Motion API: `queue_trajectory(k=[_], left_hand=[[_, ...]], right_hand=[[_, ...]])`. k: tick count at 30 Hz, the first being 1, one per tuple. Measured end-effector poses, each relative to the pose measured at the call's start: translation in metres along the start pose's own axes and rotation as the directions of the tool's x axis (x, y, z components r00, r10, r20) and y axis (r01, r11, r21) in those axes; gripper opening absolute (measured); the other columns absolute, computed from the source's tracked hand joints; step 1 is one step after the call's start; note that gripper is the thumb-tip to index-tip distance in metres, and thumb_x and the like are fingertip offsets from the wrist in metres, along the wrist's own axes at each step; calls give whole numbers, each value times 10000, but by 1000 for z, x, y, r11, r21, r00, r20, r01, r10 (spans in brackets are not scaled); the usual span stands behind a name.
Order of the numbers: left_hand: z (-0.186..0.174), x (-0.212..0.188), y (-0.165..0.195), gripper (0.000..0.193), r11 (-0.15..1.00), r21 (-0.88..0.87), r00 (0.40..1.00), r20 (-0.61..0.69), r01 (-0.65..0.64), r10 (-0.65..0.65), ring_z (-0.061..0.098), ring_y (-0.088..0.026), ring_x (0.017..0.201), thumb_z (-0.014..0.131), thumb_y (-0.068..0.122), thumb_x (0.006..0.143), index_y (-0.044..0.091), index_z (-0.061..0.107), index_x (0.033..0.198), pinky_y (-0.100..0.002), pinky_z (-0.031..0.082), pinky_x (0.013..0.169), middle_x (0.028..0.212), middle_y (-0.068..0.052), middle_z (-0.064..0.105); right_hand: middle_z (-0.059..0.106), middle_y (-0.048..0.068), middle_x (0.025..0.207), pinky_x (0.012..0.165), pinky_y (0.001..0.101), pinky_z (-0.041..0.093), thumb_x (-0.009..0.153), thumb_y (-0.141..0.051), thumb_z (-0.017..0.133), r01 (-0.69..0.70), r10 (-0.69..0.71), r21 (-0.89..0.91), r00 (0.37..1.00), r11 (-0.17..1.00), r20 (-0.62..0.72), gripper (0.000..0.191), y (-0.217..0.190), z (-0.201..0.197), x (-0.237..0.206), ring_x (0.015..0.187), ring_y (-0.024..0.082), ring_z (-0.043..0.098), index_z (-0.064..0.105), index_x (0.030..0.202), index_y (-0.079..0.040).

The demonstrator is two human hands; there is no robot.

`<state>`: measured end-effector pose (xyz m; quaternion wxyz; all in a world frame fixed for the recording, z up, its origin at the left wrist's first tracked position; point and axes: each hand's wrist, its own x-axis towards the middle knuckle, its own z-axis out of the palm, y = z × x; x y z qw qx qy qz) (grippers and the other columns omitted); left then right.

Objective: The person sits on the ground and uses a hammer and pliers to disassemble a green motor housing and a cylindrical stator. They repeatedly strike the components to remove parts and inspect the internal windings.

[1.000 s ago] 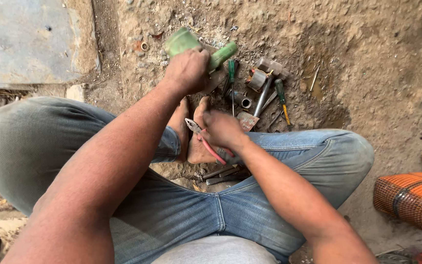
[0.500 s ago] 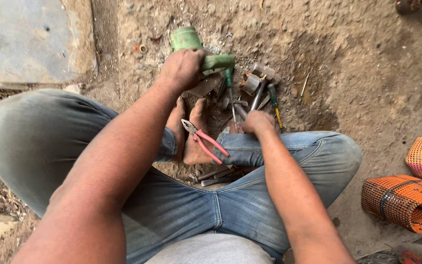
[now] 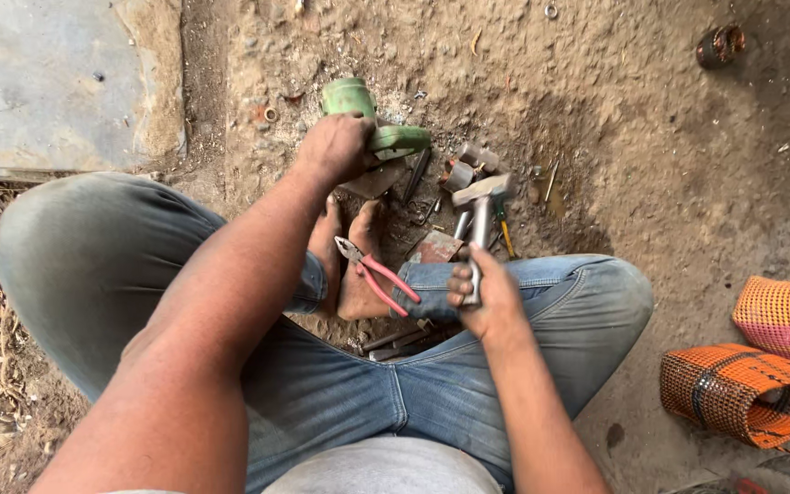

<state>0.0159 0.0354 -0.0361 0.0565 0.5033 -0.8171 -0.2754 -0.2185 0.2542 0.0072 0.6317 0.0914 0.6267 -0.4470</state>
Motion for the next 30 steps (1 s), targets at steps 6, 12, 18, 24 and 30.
queue_trajectory(k=[6, 12, 18, 24, 30], left_hand=[[3, 0, -3, 288, 997, -42, 992, -110, -70, 65, 710, -323, 968, 815, 182, 779, 138, 736, 1053, -451, 572, 848, 1069, -115, 717], [11, 0, -4, 296, 988, -154, 983, -176, 15, -43, 693, -301, 986, 830, 206, 776, 125, 725, 1040, -437, 559, 899, 1027, -93, 712], [21, -2, -2, 300, 995, -98, 976, -220, -14, -8, 665, -301, 1008, 823, 202, 789, 113, 727, 1059, -435, 561, 881, 1046, -92, 693], [14, -4, 2, 255, 989, -129, 985, -150, 65, -84, 659, -287, 1021, 815, 218, 816, 127, 725, 1037, -420, 559, 898, 1069, -108, 678], [19, -13, 5, 288, 990, -122, 974, -223, -75, 46, 634, -382, 1066, 849, 208, 750, 139, 721, 999, -482, 537, 887, 1074, -172, 680]], right_hand=[[464, -39, 658, 394, 238, 364, 1045, -301, 572, -7, -5, 52, 974, 999, 227, 231, 18, 25, -29, 478, 63, 431, 525, 1026, -76], [564, 30, 678, 405, 293, 473, 1066, -315, 600, 716, -601, -13, 595, 698, 533, 249, -42, 63, -93, 496, 112, 546, 618, 1052, -67], [590, 42, 698, 458, 300, 495, 1095, -423, 611, 945, -794, 124, 177, 301, 581, 327, -104, 78, -110, 508, 130, 579, 597, 1011, -107], [524, -22, 546, 365, 291, 433, 1017, -448, 656, 672, -576, -542, 730, 505, 368, 472, -3, 128, -1, 401, 101, 510, 534, 681, -139], [550, -13, 597, 381, 273, 484, 1008, -489, 649, 832, -776, -334, 543, 443, 322, 458, -49, 71, -52, 451, 93, 555, 568, 766, -109]])
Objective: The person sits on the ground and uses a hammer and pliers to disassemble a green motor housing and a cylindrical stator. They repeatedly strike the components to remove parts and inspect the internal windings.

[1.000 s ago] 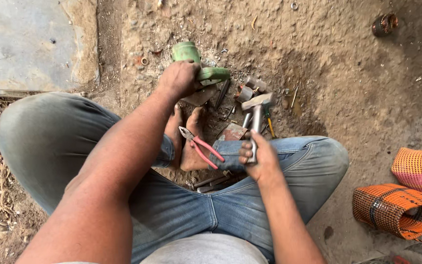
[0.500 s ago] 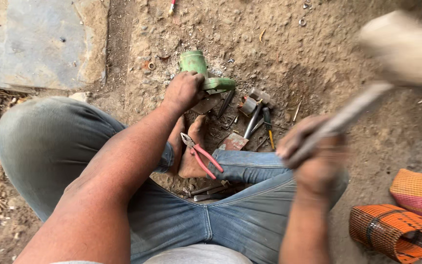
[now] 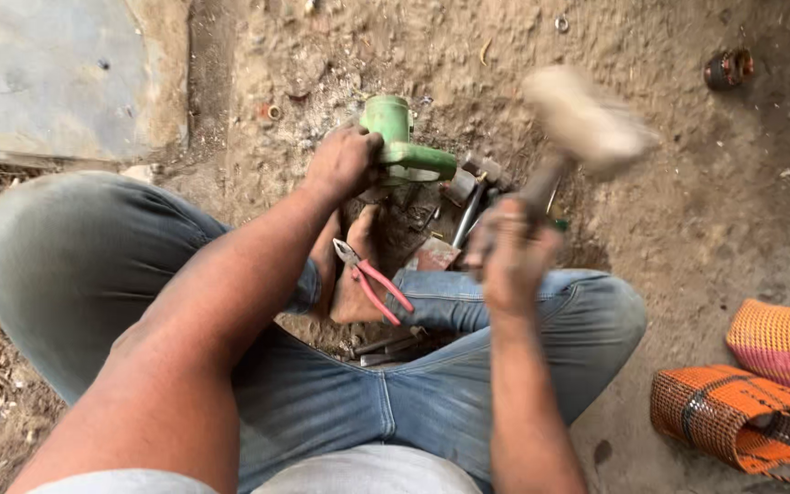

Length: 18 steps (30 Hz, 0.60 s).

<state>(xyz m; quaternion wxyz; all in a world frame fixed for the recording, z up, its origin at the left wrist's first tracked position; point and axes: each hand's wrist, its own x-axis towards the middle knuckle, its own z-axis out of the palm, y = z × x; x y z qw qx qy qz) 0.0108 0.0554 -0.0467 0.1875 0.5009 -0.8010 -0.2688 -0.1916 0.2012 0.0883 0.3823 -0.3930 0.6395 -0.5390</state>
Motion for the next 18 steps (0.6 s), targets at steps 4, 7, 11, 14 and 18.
queue_trajectory(k=[4, 7, 11, 14, 18], left_hand=[[-4, 10, 6, 325, 994, 61, 996, 18, -89, 88, 648, -341, 1095, 857, 330, 778, 98, 691, 933, -489, 536, 910, 1036, -147, 704], [-8, 18, 7, 370, 992, 123, 997, 78, 5, -15, 672, -333, 1027, 843, 322, 738, 91, 681, 978, -494, 551, 836, 1024, -146, 707], [-4, 29, -1, 294, 986, 117, 968, 206, 123, -145, 740, -341, 860, 743, 306, 873, 112, 658, 1077, -483, 600, 755, 956, -160, 727], [3, 33, -7, 142, 987, 162, 999, 39, -12, 6, 724, -398, 853, 661, 158, 938, 123, 679, 1075, -514, 585, 733, 921, -191, 731], [-2, 41, -5, 227, 991, 120, 954, 288, 50, -83, 709, -397, 910, 645, 281, 871, 108, 715, 999, -507, 572, 782, 963, -211, 717]], right_hand=[[523, 19, 712, 425, 264, 467, 1075, -486, 643, 340, -350, 202, 937, 919, 17, 419, -61, -22, -6, 496, 101, 523, 536, 957, -97], [508, 20, 688, 436, 288, 483, 1080, -445, 633, 291, -304, 319, 953, 902, -9, 380, -77, -18, -9, 509, 124, 521, 495, 951, -115], [527, 22, 616, 447, 307, 513, 1110, -386, 594, 216, -215, 95, 976, 972, -20, 409, -24, 3, -12, 476, 143, 535, 491, 821, -115], [537, 33, 569, 346, 302, 411, 982, -221, 684, -265, 277, 129, 957, 955, -85, 281, 52, 18, -11, 392, 146, 497, 543, 799, -63], [585, 26, 611, 389, 311, 433, 937, -216, 720, -620, 614, 128, 784, 774, 86, 195, 137, 10, 15, 454, 149, 544, 613, 831, -92]])
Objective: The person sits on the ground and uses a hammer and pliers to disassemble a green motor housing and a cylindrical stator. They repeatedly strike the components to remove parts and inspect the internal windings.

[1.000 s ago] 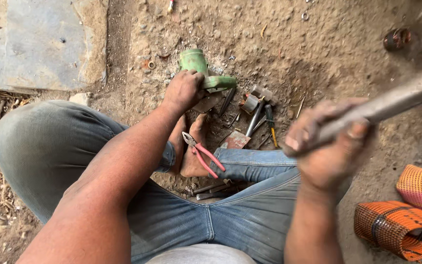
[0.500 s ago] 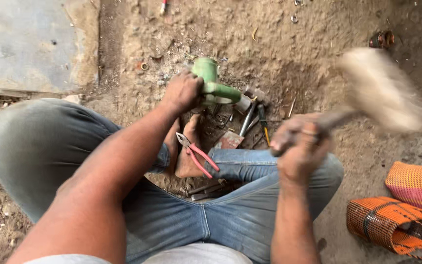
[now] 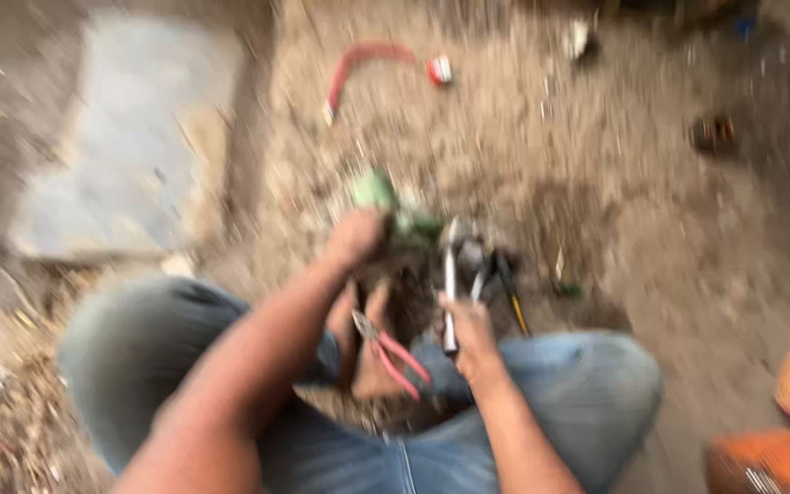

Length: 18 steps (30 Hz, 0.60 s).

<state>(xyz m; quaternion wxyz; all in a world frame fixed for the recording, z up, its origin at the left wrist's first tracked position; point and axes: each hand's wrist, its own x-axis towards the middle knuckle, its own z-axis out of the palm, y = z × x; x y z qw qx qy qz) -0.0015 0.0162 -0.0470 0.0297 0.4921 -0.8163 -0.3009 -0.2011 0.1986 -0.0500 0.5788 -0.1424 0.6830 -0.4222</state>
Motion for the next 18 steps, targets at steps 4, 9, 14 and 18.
queue_trajectory(k=[4, 9, 14, 18], left_hand=[[-30, 1, 13, 240, 996, 65, 992, -113, 62, -54, 729, -333, 906, 614, 232, 914, 191, 682, 1140, -494, 600, 745, 1006, -144, 729], [-50, -9, 31, 397, 990, 9, 989, -26, 144, -143, 728, -304, 925, 796, 402, 835, 104, 668, 1065, -460, 606, 795, 1055, -153, 709], [-44, -7, 29, 267, 980, -26, 980, -1, 197, -197, 762, -300, 891, 700, 354, 908, 129, 695, 1051, -458, 621, 790, 1002, -136, 756], [-35, -8, 25, 371, 991, -130, 980, -188, 33, -58, 710, -401, 876, 759, 442, 852, 83, 726, 942, -523, 574, 783, 883, -206, 728]], right_hand=[[575, 49, 613, 390, 359, 393, 971, -282, 582, -349, 350, 29, 935, 937, -52, 198, 27, -1, 49, 479, 203, 527, 640, 870, -120], [595, 92, 631, 384, 377, 435, 936, -155, 644, -360, 354, -33, 928, 932, -118, 156, 34, -4, 49, 475, 220, 535, 622, 959, -3], [752, 99, 779, 496, 352, 549, 840, -198, 745, 109, -168, -662, 985, 741, -27, 383, 24, 24, 22, 522, 201, 653, 746, 1216, -123], [777, 111, 910, 554, 366, 572, 870, -296, 739, 206, 102, -855, 953, 476, 286, 370, 25, 35, -8, 641, 206, 721, 718, 1207, -145]])
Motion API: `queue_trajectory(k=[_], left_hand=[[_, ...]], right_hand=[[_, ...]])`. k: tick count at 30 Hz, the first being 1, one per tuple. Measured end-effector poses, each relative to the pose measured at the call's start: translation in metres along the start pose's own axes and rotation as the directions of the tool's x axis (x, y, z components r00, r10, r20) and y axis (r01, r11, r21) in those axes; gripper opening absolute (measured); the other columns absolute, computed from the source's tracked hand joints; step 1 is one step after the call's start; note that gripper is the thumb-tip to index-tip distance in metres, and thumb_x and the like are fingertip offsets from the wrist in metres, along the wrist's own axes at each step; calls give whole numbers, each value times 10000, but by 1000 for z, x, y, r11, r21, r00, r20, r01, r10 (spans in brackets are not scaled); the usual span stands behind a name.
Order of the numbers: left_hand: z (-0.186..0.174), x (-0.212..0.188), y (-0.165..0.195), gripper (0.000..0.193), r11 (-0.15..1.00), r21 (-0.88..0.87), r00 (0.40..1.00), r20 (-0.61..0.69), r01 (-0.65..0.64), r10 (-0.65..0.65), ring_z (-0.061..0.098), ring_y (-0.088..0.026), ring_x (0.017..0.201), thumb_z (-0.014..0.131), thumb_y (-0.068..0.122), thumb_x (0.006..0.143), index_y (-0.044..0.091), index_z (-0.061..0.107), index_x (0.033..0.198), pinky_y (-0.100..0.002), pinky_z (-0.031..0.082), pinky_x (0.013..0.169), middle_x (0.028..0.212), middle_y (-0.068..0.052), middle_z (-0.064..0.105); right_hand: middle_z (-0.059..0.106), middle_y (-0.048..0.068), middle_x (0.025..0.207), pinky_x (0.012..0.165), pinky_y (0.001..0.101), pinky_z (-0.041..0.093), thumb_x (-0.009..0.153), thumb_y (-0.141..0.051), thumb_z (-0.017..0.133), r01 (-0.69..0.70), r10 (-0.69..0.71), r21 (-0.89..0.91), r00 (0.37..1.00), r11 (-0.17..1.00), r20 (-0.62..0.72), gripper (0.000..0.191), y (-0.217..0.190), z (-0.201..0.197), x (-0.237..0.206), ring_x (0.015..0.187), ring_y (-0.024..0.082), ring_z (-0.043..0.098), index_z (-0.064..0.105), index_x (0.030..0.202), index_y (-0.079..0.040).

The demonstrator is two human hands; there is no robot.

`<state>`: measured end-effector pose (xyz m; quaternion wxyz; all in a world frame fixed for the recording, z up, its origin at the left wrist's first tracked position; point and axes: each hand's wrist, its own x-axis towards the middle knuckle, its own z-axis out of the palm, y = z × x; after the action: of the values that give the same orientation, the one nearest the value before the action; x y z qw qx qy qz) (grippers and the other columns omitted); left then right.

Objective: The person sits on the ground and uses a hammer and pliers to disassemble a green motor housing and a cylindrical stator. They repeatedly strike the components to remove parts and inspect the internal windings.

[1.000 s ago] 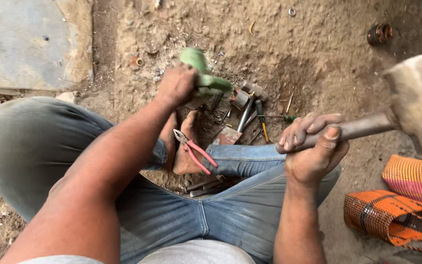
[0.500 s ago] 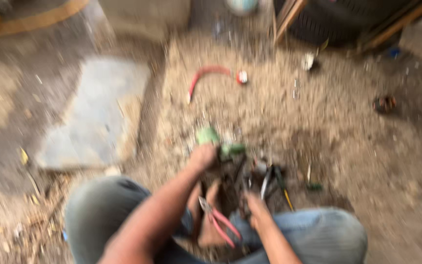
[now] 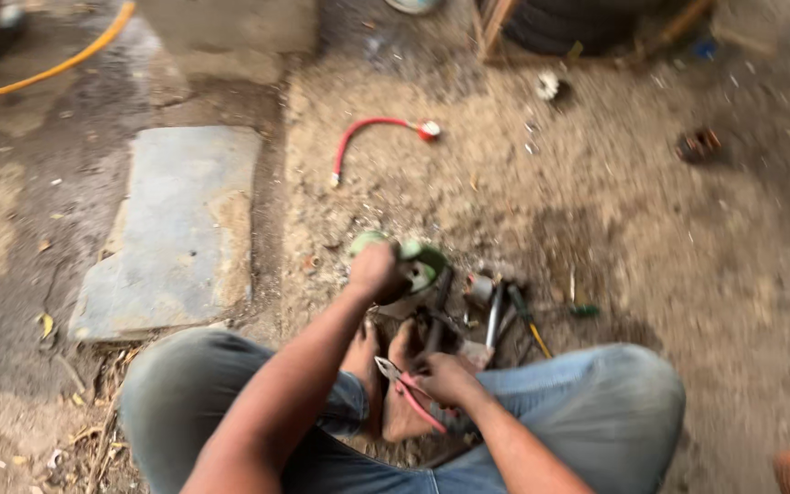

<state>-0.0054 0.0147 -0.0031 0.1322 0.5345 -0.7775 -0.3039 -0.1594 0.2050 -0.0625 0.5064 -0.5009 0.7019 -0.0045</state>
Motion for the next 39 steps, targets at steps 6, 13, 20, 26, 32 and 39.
queue_trajectory(k=[6, 13, 20, 26, 32, 39], left_hand=[[-29, 4, 26, 501, 981, -176, 996, -22, 77, -83, 739, -306, 757, 746, 525, 881, 27, 733, 933, -442, 590, 756, 803, -162, 737], [-84, -33, 56, 357, 554, -821, 990, 136, 139, -46, 689, -156, 747, 675, 280, 1001, -13, 714, 1202, -319, 570, 666, 906, -92, 753], [-65, -56, 53, 448, 520, -822, 973, 203, 231, -112, 743, -140, 907, 662, 312, 979, 17, 641, 1316, -296, 633, 812, 1059, -89, 772], [-62, -40, 56, 533, 860, -503, 996, 36, 85, -77, 773, -181, 914, 811, 311, 836, -12, 662, 1233, -345, 633, 824, 1018, -133, 780], [-47, -28, 55, 484, 831, -474, 955, 190, 291, -226, 788, -184, 842, 813, 331, 838, 15, 679, 1178, -334, 649, 789, 954, -118, 787], [-42, -30, 47, 713, 981, -154, 991, -83, -121, 109, 715, -309, 970, 835, 188, 825, -22, 520, 1428, -431, 571, 897, 1074, -222, 733]], right_hand=[[782, 128, 847, 616, 350, 572, 875, -341, 728, 171, -112, 116, 912, 978, -395, 431, -7, -21, 13, 711, 182, 729, 699, 1225, -91], [673, 149, 1253, 756, 397, 619, 1020, -613, 527, 525, -130, 832, 851, 182, -508, 729, -6, -76, -21, 1060, 234, 684, 534, 1411, 2], [554, 188, 1457, 1051, 445, 557, 880, -539, 691, 582, -352, 671, 813, 459, -464, 886, -37, -77, -54, 1316, 294, 595, 371, 1540, -42], [651, 173, 1369, 1072, 357, 509, 986, -433, 691, 759, -453, 337, 618, 557, -643, 659, -44, -82, -44, 1272, 264, 627, 530, 1466, -11], [713, 104, 1194, 961, 318, 512, 1054, -438, 607, 673, -308, 404, 682, 619, -664, 509, -27, -71, -37, 1111, 207, 648, 678, 1306, -1], [672, 13, 864, 730, 311, 481, 1049, -468, 577, 579, -229, 417, 736, 700, -637, 460, -21, -65, -33, 826, 126, 598, 727, 1094, -36]])
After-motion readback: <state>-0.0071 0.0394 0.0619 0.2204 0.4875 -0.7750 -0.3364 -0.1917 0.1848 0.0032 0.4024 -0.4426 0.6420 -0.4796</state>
